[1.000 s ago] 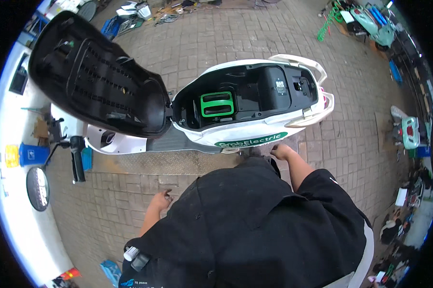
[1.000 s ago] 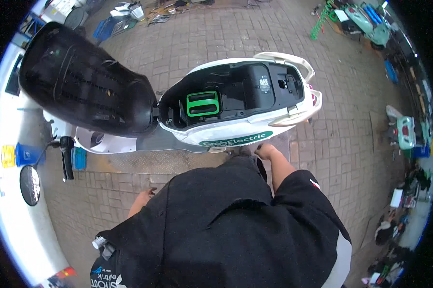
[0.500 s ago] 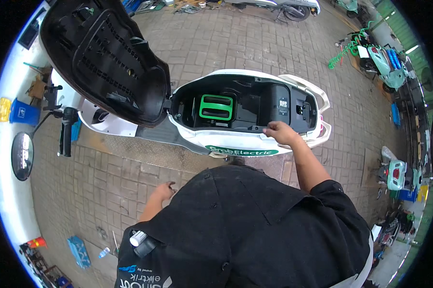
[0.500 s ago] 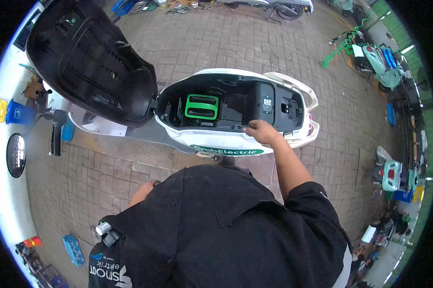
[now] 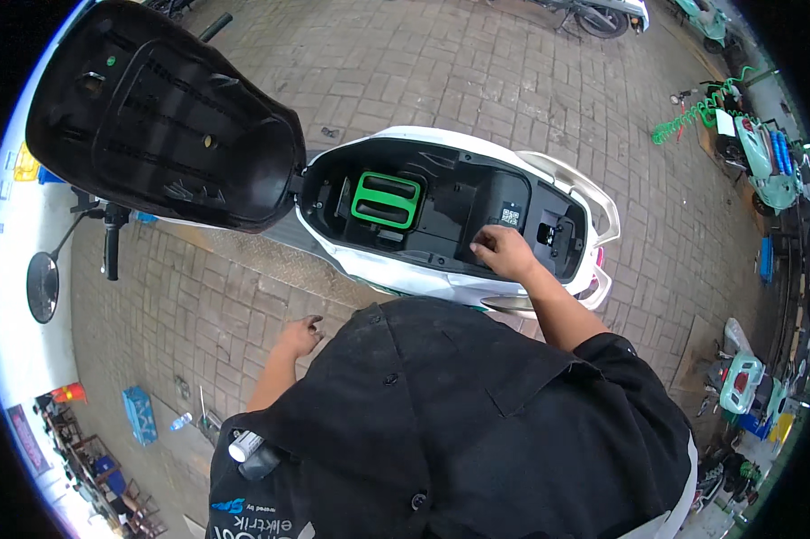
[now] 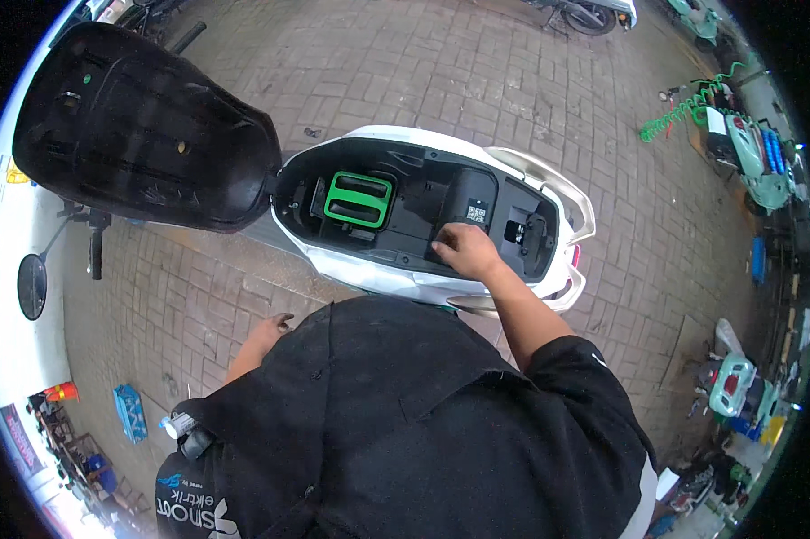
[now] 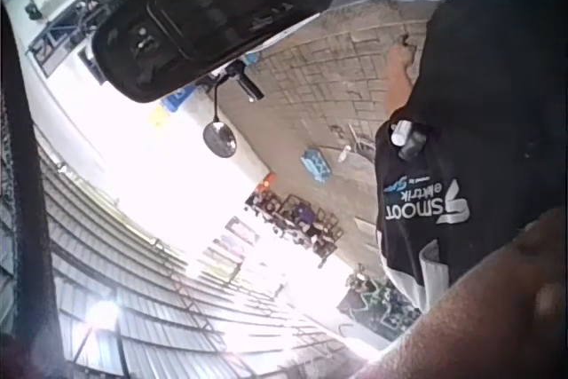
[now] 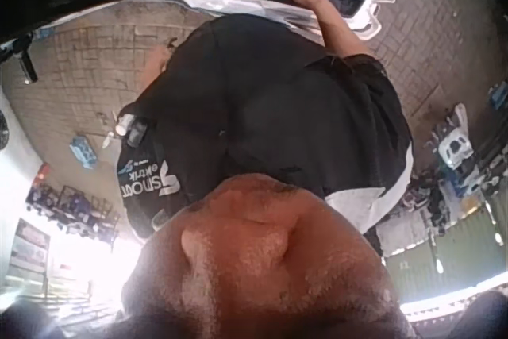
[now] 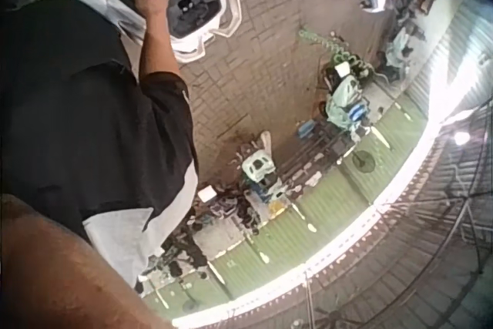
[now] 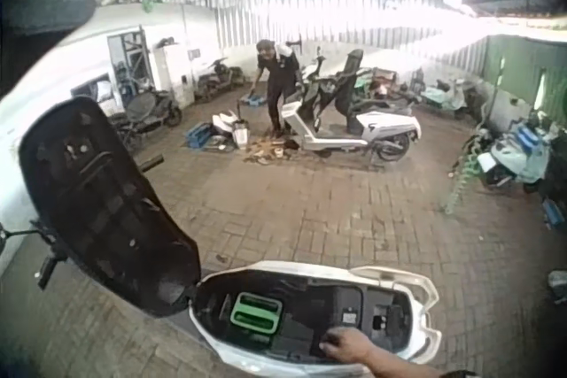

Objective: The person operates the controls of an electric scooter, opens the seat compartment to access internal components, and retrieves a T-handle wrench from a blue toolbox to perform adjustments inside the battery bay.

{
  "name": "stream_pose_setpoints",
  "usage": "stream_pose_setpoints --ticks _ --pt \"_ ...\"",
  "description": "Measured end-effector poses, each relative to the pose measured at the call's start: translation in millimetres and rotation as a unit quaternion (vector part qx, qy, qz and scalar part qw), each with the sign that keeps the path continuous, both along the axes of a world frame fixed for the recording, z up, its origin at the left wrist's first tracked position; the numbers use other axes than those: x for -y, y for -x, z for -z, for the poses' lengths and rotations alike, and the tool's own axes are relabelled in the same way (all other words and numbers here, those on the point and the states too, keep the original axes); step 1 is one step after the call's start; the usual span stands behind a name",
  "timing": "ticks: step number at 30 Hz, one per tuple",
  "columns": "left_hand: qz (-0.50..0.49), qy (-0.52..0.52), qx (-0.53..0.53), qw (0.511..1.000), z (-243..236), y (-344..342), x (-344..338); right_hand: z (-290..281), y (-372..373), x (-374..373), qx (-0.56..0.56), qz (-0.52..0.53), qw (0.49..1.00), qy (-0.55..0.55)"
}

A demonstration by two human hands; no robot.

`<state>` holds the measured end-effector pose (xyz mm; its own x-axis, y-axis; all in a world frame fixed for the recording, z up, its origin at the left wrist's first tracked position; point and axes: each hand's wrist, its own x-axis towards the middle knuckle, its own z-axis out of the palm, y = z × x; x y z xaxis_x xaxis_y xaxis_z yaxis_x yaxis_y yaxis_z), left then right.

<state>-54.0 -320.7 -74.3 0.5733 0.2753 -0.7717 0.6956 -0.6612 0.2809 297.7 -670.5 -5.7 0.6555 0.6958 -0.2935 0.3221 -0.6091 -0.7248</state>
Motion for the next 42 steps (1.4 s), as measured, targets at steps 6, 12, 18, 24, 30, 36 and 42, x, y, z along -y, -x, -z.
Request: stream_pose_setpoints --ticks 6,12,18,24,30,36,42 --pt "-0.031 0.033 0.006 0.999 -11 -22 37 11 -4 3 0.1 -0.072 0.992 0.01" --pt "-0.052 0.015 -0.012 0.998 -27 -29 41 6 -4 9 0.144 -0.12 0.982 0.021" --pt "-0.023 -0.048 0.001 0.999 -31 -18 28 10 -2 2 0.148 -0.114 0.982 0.015" --pt "-0.058 -0.035 0.032 0.997 -47 -14 35 8 -14 -27 0.024 -0.084 0.996 0.004" --pt "-0.09 -0.032 0.039 0.995 -27 46 29 -26 16 -121 -0.035 -0.193 0.976 -0.098" --pt "-0.136 -0.035 0.041 0.989 6 125 -21 -42 90 -230 -0.055 -0.306 0.945 -0.104" --pt "-0.181 0.006 0.044 0.982 51 240 -89 1 197 -324 -0.069 -0.367 0.927 0.037"
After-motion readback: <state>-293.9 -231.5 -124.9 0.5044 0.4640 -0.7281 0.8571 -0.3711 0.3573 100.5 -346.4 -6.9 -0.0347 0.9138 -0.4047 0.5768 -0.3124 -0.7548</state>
